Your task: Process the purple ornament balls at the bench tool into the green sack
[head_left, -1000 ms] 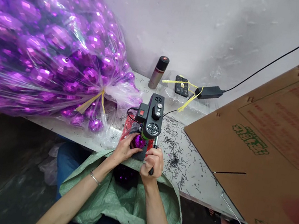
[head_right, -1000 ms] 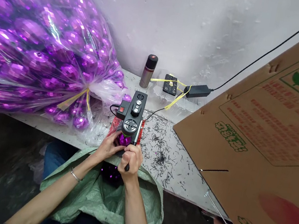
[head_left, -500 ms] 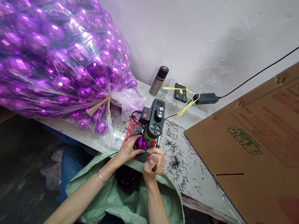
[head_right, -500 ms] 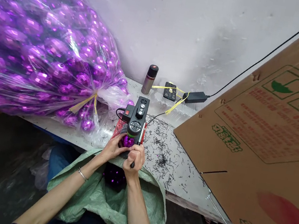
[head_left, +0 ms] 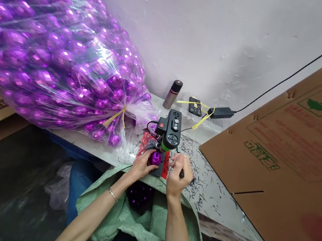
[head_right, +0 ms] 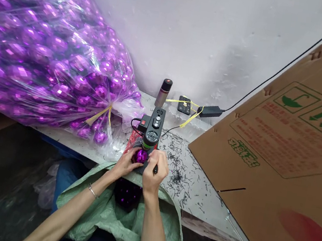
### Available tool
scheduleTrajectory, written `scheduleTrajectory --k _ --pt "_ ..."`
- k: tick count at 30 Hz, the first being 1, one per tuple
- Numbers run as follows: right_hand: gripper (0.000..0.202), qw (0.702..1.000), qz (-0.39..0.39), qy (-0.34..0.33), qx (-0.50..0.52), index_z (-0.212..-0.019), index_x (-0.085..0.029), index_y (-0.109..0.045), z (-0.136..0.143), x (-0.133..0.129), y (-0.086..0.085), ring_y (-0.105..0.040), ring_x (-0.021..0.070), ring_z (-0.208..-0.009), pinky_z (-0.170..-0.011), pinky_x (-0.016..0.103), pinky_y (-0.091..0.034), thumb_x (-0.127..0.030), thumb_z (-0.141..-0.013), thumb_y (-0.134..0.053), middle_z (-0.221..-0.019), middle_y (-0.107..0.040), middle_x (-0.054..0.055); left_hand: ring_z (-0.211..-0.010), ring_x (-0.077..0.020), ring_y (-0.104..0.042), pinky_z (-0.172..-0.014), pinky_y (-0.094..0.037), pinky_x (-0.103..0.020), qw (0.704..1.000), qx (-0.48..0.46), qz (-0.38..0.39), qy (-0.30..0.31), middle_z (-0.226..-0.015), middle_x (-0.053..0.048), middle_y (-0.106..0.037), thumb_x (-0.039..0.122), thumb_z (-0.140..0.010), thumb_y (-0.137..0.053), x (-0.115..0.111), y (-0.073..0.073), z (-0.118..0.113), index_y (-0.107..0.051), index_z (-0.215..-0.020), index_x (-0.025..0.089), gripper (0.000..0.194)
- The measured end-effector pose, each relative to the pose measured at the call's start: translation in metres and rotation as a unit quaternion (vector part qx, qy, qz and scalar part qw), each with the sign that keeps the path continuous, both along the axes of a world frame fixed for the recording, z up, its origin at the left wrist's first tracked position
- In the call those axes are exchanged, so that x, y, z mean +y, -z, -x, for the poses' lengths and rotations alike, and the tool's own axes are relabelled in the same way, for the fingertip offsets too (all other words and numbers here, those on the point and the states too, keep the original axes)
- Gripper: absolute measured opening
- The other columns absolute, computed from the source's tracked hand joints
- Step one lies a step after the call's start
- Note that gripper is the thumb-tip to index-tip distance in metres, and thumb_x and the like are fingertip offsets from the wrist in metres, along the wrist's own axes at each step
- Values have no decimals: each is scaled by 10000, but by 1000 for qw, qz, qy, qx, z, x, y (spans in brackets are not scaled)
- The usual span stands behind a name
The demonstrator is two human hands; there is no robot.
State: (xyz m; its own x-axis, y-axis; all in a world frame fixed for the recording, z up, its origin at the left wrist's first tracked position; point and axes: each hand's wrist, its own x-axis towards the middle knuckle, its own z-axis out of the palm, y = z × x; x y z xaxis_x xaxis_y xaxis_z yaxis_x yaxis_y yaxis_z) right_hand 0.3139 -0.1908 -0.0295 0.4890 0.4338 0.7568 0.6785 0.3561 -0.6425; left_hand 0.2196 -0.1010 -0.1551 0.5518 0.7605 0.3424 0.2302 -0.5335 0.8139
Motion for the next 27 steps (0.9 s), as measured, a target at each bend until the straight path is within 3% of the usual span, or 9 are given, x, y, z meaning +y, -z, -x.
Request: scheduleTrajectory --k 2,5,8,10,13,16,19,23,27 --pt "345 1000 15 -7 9 -659 -214 -479 0 -1 -11 -541 130 -676 -662 286 -418 -199 -1002 -446 -679 -519 -20 -1229 -309 -646 -1002 -563 -478 999 7 -39 3 -1353 -142 -624 301 -809 -792 -16 4 11 -485 -1412 218 682" --pt "335 1000 9 -12 -20 -668 -210 -489 1 -4 -8 -559 131 -694 -665 281 -424 -171 -997 -438 -693 -541 -15 -1343 -340 -563 -1043 -542 -501 996 42 -73 0 -1482 -160 -527 461 -775 -809 -39 9 33 -433 -1466 246 816" --pt "306 999 2 -10 -50 -697 -207 -512 1 -7 7 -571 128 -698 -648 276 -425 -121 -981 -436 -722 -569 -7 -1340 -334 -564 -1083 -509 -507 994 49 -94 -37 -1436 -162 -573 496 -871 -691 -27 5 48 -484 -1435 223 660" --pt "307 999 -2 -7 -54 -692 -208 -508 2 -7 13 -575 132 -701 -643 280 -425 -101 -971 -438 -725 -569 -4 -1308 -310 -586 -1120 -467 -513 988 46 -98 -107 -1364 -164 -624 342 -990 -493 8 -6 49 -575 -1340 197 387" --pt "317 999 -5 0 -51 -675 -212 -498 2 -6 15 -579 143 -699 -639 292 -428 -95 -964 -440 -712 -565 2 -1369 -373 -516 -1158 -383 -585 967 75 -81 -229 -1398 -237 -577 170 -925 -476 86 -28 36 -590 -1301 108 397" --pt "317 998 -7 -2 -58 -675 -214 -498 2 -6 14 -586 147 -701 -645 294 -439 -92 -961 -436 -703 -565 0 -1366 -425 -501 -1156 -362 -597 964 149 -28 -219 -1366 -272 -588 148 -806 -615 153 -47 18 -626 -1224 74 425" --pt "310 998 -5 -8 -65 -686 -212 -494 1 -7 14 -582 138 -699 -631 281 -435 -81 -959 -427 -720 -564 0 -1227 -419 -611 -1081 -454 -533 968 177 -8 -175 -1176 -234 -698 196 -766 -692 181 -53 9 -688 -1025 114 272" --pt "308 998 -5 -11 -66 -696 -213 -488 1 -6 16 -572 131 -689 -619 275 -428 -71 -959 -414 -725 -557 -3 -1186 -388 -634 -1042 -483 -483 970 173 -16 -173 -1163 -212 -703 250 -791 -698 170 -46 15 -648 -1072 132 309" --pt "305 997 -18 -6 -70 -694 -219 -480 0 -5 17 -580 140 -701 -640 286 -449 -70 -954 -420 -695 -539 -9 -1178 -378 -642 -998 -513 -488 969 152 -14 -193 -1225 -215 -667 345 -820 -705 128 -35 31 -550 -1233 117 496"
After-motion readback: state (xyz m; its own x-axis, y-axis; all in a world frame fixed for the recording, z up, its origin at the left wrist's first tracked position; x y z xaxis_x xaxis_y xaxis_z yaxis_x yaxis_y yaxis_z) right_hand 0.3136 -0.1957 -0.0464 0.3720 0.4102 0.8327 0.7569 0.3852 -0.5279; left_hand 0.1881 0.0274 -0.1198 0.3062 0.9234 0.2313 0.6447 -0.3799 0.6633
